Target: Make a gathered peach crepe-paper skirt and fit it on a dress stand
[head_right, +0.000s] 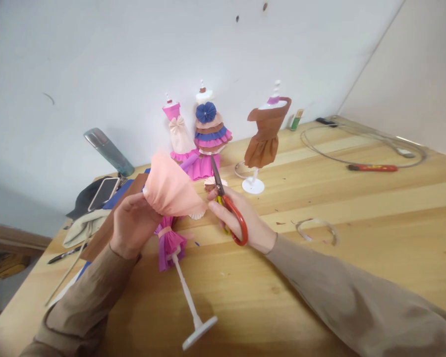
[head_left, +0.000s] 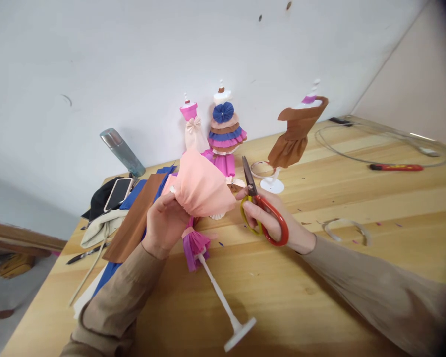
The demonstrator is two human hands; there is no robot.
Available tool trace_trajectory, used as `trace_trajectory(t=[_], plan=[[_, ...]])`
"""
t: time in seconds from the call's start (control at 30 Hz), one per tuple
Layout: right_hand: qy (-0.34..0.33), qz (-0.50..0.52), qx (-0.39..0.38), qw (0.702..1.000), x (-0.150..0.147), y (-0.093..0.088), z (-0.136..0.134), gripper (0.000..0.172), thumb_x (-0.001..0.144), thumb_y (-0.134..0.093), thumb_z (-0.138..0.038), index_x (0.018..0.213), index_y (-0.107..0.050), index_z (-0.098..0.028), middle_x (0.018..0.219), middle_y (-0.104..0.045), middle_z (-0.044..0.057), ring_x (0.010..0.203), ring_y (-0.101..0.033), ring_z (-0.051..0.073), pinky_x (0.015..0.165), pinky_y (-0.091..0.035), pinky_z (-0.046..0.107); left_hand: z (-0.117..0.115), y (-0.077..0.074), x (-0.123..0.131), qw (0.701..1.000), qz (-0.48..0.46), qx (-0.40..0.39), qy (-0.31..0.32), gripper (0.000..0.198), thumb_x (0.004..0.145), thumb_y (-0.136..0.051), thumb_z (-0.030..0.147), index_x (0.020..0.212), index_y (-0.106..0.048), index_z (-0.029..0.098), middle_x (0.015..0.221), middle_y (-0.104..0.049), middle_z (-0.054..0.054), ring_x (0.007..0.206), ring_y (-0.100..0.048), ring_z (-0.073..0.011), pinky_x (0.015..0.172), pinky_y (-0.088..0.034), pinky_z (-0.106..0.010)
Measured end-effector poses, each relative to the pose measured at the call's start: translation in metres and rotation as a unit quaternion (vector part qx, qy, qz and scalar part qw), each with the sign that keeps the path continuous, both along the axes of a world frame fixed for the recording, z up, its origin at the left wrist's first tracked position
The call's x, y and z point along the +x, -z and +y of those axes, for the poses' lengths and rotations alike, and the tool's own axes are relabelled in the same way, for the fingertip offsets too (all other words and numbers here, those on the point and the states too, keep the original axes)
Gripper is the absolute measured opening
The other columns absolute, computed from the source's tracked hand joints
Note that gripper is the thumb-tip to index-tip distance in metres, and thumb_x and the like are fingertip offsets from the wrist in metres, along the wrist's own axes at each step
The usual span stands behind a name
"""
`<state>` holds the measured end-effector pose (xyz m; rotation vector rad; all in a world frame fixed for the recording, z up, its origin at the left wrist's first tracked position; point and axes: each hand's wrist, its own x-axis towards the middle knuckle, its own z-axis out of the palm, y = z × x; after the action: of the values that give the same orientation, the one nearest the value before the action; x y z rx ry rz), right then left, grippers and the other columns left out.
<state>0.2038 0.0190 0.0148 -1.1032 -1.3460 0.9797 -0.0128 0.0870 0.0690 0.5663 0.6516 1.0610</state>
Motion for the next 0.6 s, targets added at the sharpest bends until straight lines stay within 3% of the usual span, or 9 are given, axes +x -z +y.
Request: trace_trajectory(t=[0.13,0.3,0.47,0.6], plan=[[-0.008,-0.019,0.009,1.0,0.006,0.003,-0.001,0.043,0.091,-0.054,-0.058,0.107,-0.05,-0.018,0.066,-0.053,-0.003,0.049,-0.052,0.011,0.048,-0.043,0.025,0.0,0.0,-0.001,0.998,0.04,0.057,-0.002,0.011,0.076,-0.064,0.017,0.083,-0.072,0.014,0.085,-0.076,-0.004,0.079,-0.069,-0.0167,0.072,-0.054,-0.026],[-0.056,-0.025,0.051,0.997,0.007,0.005,-0.004,0.045,0.092,-0.053,-0.057,0.118,-0.05,-0.02,0.089,-0.055,0.004,0.072,-0.058,0.015,0.066,-0.049,0.03,-0.002,-0.001,-0.002,0.98,0.1,0.169,0.007,0.023,0.075,-0.077,0.027,0.093,-0.072,0.014,0.092,-0.074,-0.005,0.08,-0.066,-0.0158,0.07,-0.052,-0.025],[-0.114,-0.052,0.03,0.992,0.008,-0.002,-0.008,0.054,0.09,-0.049,-0.065,0.114,-0.053,-0.016,0.075,-0.051,0.0,0.059,-0.05,0.013,0.055,-0.043,0.028,0.001,-0.003,-0.006,0.969,0.146,0.198,0.016,0.028,0.076,-0.079,0.028,0.099,-0.071,0.014,0.091,-0.072,-0.005,0.074,-0.064,-0.0123,0.065,-0.05,-0.022],[-0.13,-0.093,0.046,0.986,0.011,-0.005,-0.008,0.052,0.092,-0.048,-0.062,0.11,-0.055,-0.014,0.071,-0.05,-0.001,0.057,-0.049,0.011,0.055,-0.04,0.026,0.005,-0.005,-0.01,0.964,0.158,0.211,0.022,0.026,0.075,-0.08,0.03,0.093,-0.07,0.014,0.086,-0.072,-0.004,0.072,-0.066,-0.0135,0.066,-0.052,-0.024]])
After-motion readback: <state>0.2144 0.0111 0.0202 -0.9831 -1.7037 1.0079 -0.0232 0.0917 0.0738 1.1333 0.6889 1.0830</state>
